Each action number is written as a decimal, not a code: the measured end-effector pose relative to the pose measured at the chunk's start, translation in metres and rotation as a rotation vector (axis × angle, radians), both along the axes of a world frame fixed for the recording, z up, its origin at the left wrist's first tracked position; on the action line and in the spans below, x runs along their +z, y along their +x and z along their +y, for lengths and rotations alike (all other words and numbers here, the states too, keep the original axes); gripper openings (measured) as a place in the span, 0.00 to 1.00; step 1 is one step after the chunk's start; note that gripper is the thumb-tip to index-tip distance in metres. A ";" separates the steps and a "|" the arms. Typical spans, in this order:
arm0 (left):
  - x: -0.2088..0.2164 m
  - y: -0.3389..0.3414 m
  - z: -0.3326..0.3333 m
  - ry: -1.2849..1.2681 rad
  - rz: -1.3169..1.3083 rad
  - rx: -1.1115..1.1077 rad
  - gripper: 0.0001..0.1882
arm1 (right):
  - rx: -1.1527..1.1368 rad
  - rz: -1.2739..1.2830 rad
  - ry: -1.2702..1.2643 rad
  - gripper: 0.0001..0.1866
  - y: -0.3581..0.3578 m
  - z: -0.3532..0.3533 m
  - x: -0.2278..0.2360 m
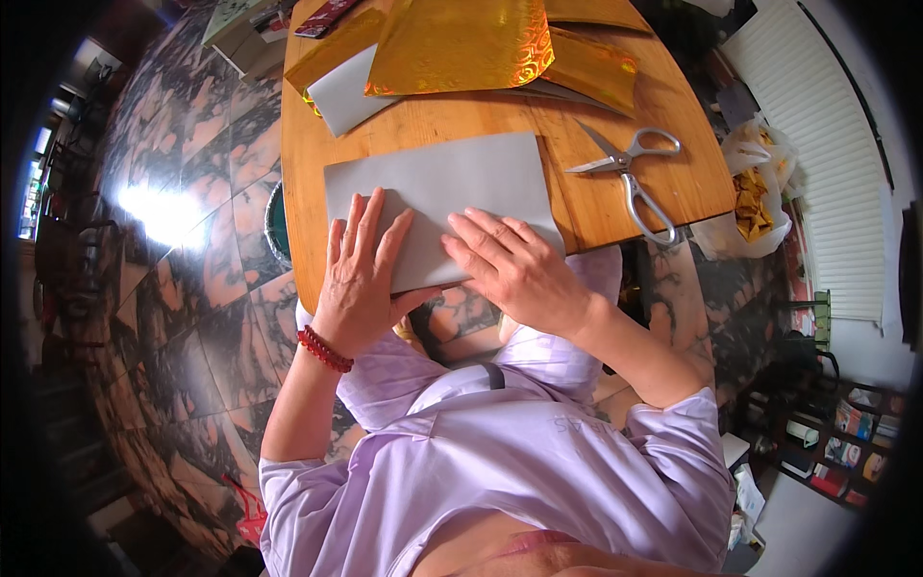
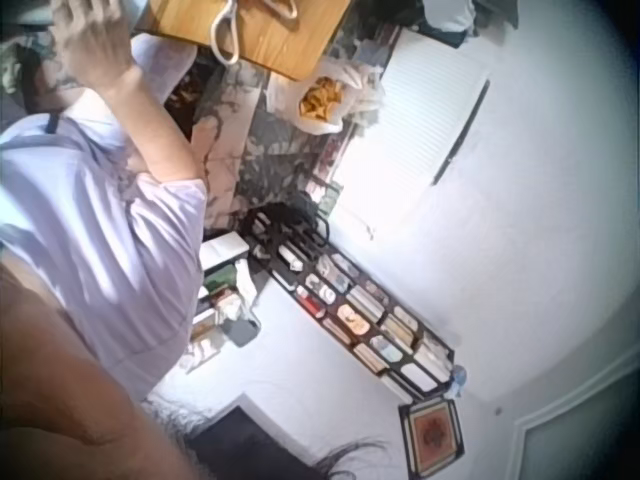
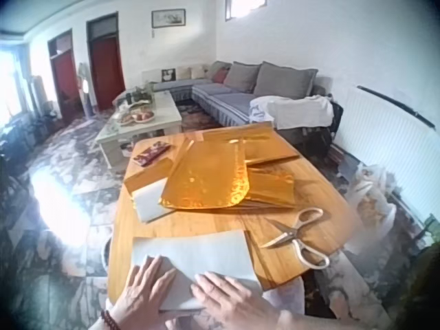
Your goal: The person folds a grey card by hand and then covers it with a gold holographic sheet. They use scissors to trim the excess gold material and fold the edges of the sheet over the card.
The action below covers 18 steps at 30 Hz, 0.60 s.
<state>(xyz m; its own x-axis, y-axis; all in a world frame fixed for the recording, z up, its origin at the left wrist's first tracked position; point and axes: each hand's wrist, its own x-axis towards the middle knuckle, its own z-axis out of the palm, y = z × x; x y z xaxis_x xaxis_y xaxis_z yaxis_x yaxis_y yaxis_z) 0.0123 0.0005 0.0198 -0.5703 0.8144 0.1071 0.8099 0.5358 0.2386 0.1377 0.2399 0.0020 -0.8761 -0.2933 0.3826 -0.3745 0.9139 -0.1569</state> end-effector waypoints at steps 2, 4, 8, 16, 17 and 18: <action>-0.005 -0.005 0.001 0.036 0.010 -0.010 0.54 | -0.004 0.009 -0.003 0.32 -0.005 0.004 -0.007; -0.005 -0.011 0.003 0.032 0.008 0.008 0.54 | 0.003 -0.007 -0.019 0.31 -0.013 0.006 -0.010; -0.003 -0.016 0.004 0.014 0.001 0.054 0.52 | 0.031 -0.041 -0.085 0.31 -0.025 0.008 -0.008; -0.028 -0.016 -0.001 0.105 0.017 0.120 0.43 | 0.035 -0.094 -0.053 0.36 -0.022 0.005 -0.001; -0.029 -0.015 0.000 0.125 0.012 0.130 0.41 | 0.025 -0.106 -0.047 0.36 -0.022 0.006 -0.001; -0.029 -0.014 -0.001 0.127 0.016 0.154 0.41 | 0.014 -0.118 -0.042 0.36 -0.022 0.005 0.000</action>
<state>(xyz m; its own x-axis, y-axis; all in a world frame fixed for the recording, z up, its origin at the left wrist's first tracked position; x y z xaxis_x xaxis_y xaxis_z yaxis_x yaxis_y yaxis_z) -0.0017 -0.0004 -0.0090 -0.6844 0.6972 0.2130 0.7250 0.6201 0.2998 0.1158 0.2450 0.0017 -0.9116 -0.2921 0.2891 -0.3642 0.9002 -0.2388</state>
